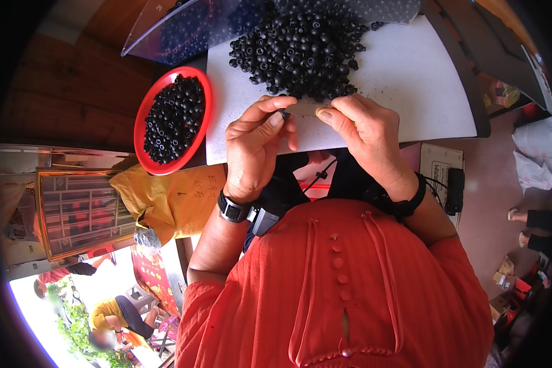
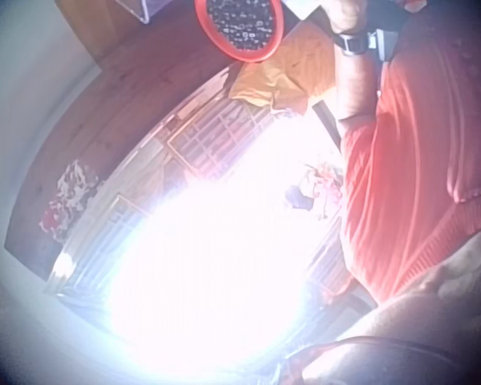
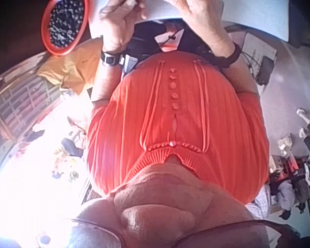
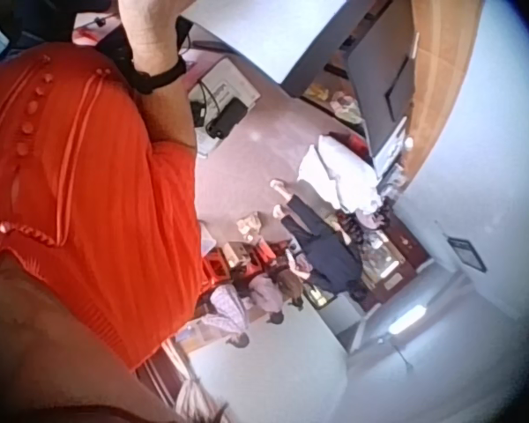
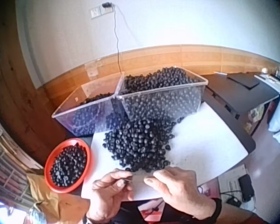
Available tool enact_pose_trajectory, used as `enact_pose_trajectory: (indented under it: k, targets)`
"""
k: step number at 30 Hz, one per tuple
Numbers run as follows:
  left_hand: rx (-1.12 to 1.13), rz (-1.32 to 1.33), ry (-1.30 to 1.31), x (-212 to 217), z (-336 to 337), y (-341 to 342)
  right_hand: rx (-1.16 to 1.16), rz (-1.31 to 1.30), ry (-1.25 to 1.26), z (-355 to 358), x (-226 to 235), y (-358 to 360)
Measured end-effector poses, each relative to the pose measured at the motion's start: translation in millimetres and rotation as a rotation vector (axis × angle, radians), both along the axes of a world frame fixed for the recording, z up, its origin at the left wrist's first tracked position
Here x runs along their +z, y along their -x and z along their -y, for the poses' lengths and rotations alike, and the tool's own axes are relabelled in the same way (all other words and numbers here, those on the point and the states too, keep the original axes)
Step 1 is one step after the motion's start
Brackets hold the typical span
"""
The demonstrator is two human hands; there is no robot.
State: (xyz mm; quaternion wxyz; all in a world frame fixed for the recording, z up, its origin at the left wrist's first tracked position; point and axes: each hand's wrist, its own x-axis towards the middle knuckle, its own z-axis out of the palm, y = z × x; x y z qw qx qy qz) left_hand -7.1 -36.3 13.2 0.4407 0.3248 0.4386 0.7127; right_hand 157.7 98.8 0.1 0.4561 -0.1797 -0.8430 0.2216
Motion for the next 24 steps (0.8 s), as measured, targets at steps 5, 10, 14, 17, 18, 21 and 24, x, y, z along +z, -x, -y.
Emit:
enact_pose_trajectory:
  k: [5, 10, 14, 17, 18, 21, 24]
  targets:
    - [0.019, 0.046, -0.002, -2, -1, 0, -0.012, 0.012, -0.040, 1, 1, 0]
    - [0.021, 0.063, 0.024, 1, 0, 1, 0.043, -0.021, -0.007, 1, 0, -1]
    - [0.064, 0.047, 0.027, 6, 4, -3, 0.095, -0.101, 0.171, 4, 3, -2]
    - [0.181, -0.079, 0.021, 13, 15, 2, 0.092, -0.077, 0.209, 4, 5, -4]
    - [0.257, -0.182, 0.017, 15, 19, 5, 0.099, -0.107, 0.213, 5, 4, -5]
    - [0.549, -0.543, 0.083, 31, 39, 34, 0.104, -0.137, 0.215, 3, 1, -5]
    - [0.755, -0.790, 0.254, 42, 59, 71, 0.094, -0.136, 0.208, 2, 4, -7]
